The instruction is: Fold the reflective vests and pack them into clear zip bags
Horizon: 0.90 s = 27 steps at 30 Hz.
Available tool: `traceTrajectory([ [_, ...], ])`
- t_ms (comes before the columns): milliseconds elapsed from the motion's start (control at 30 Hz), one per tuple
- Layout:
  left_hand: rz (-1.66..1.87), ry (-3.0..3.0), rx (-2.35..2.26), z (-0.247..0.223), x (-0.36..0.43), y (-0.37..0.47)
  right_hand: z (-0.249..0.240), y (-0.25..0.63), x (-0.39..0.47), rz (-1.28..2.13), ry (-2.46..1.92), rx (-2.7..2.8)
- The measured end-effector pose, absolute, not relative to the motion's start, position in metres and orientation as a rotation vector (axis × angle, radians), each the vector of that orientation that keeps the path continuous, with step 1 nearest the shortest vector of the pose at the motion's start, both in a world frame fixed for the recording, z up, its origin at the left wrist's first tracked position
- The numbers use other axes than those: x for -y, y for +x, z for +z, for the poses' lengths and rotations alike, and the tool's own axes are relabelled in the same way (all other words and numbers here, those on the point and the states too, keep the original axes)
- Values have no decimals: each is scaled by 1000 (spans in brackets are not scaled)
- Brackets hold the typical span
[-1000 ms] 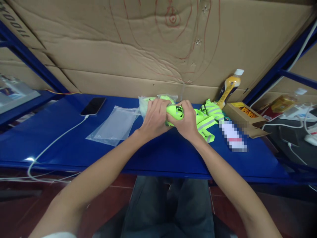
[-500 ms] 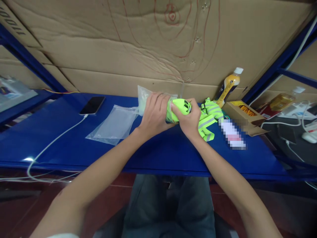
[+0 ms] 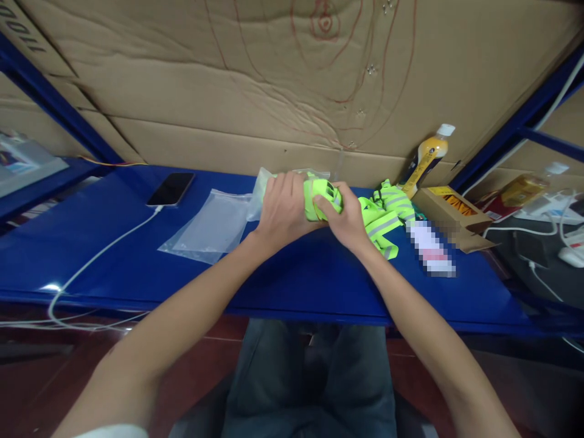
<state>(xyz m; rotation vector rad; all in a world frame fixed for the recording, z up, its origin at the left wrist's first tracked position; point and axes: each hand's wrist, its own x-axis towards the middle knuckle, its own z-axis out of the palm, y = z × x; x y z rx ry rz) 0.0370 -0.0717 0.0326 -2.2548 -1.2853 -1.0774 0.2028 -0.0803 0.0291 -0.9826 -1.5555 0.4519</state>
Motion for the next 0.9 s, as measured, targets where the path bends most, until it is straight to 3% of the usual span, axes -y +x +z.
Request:
traceTrajectory([
  [200,-905,-2407,1149,39,61,23,31,212,71,776,-903,1474],
  [600,-685,-2501,1009,38,80,40,31,198,87,566,-1146,1764],
  [733,-813,-2515,1004,50,78,31,28,200,81,772,-1034,1615],
  [900,-626,-2524,1090,58,64,0,32,203,76,1196,-1009,1204],
])
